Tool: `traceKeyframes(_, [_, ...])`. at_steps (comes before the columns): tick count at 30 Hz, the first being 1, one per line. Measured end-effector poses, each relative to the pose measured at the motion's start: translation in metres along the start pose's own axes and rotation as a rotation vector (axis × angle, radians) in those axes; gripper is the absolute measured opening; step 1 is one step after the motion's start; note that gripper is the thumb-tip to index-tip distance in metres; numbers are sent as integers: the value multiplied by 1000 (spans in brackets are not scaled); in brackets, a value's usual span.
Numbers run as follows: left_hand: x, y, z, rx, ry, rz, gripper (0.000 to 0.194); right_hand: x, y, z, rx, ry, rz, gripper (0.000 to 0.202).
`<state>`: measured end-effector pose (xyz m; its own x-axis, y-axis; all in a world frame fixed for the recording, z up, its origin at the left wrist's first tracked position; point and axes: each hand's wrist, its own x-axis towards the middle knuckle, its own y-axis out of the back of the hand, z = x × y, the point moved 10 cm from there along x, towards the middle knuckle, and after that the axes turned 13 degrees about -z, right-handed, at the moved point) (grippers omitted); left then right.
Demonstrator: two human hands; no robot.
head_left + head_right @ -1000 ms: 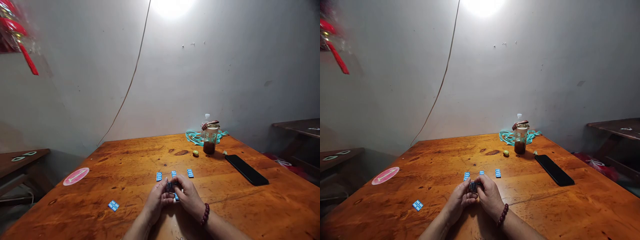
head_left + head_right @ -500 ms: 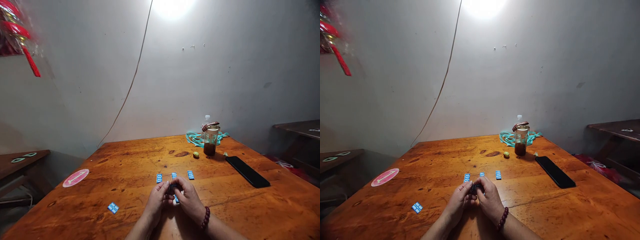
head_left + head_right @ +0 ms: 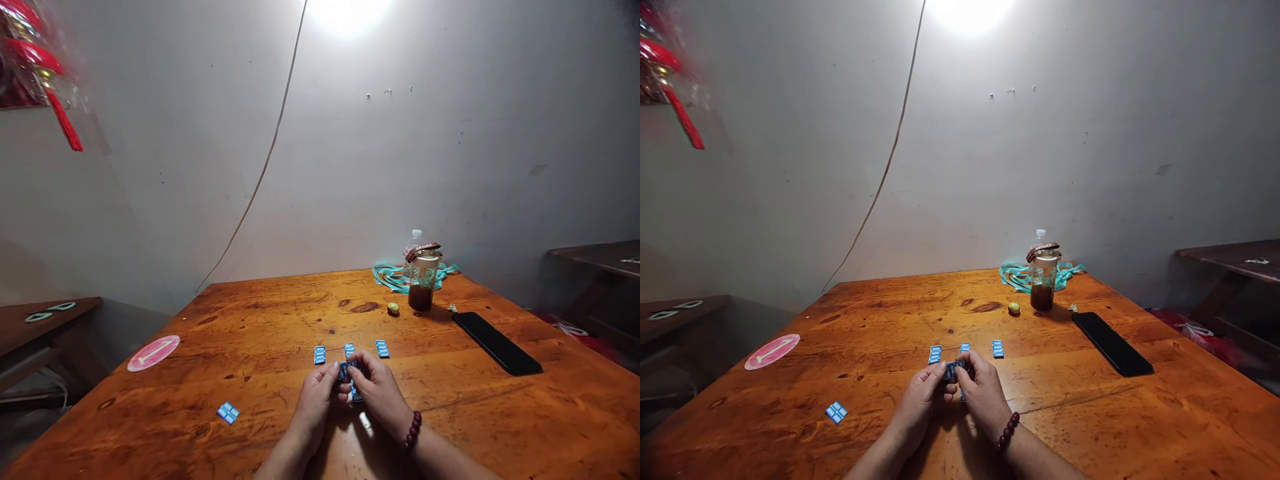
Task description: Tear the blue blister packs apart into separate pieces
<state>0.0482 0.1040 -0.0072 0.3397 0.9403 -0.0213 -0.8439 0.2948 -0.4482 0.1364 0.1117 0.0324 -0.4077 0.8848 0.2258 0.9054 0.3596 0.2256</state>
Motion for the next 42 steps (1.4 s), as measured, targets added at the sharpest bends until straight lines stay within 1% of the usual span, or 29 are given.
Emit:
traceKeyframes(2, [0,0,2,58,-8,-1,31,0,-1,-2,16,4,-3,14])
traceKeyframes(7, [-1,3,10,188,-45,23,34,-3,-4,-17,41,73,-26,15])
traceKeyframes(11, [-3,2,5,82,29,25,36,-1,-1,-11,123,54,-15,15])
traceKeyframes(15, [-5,-1,1,-49,77,-4,34,3,-4,1,244,-6,-49,15])
traceKeyframes(18, [-6,-2,3,-94,64,-24,29,3,-4,8,330,-52,-50,16])
traceKeyframes(21, [-5,-2,4,-101,58,-38,26,3,-3,11,385,-67,-42,17])
traceKeyframes(27, [-2,-1,4,-85,23,-41,23,2,-2,9,444,-67,-23,22])
traceKeyframes(30, [-1,1,3,-76,13,-36,21,2,-3,5,481,-47,-29,18])
traceKeyframes(33, [0,3,2,-65,9,-32,21,3,-6,0,468,-33,-64,13])
traceKeyframes(36, [-1,7,0,-49,9,-15,21,3,-6,-1,419,-17,-76,15])
traceKeyframes(42, [-3,8,-2,27,39,26,25,3,-5,10,344,-55,-63,13])
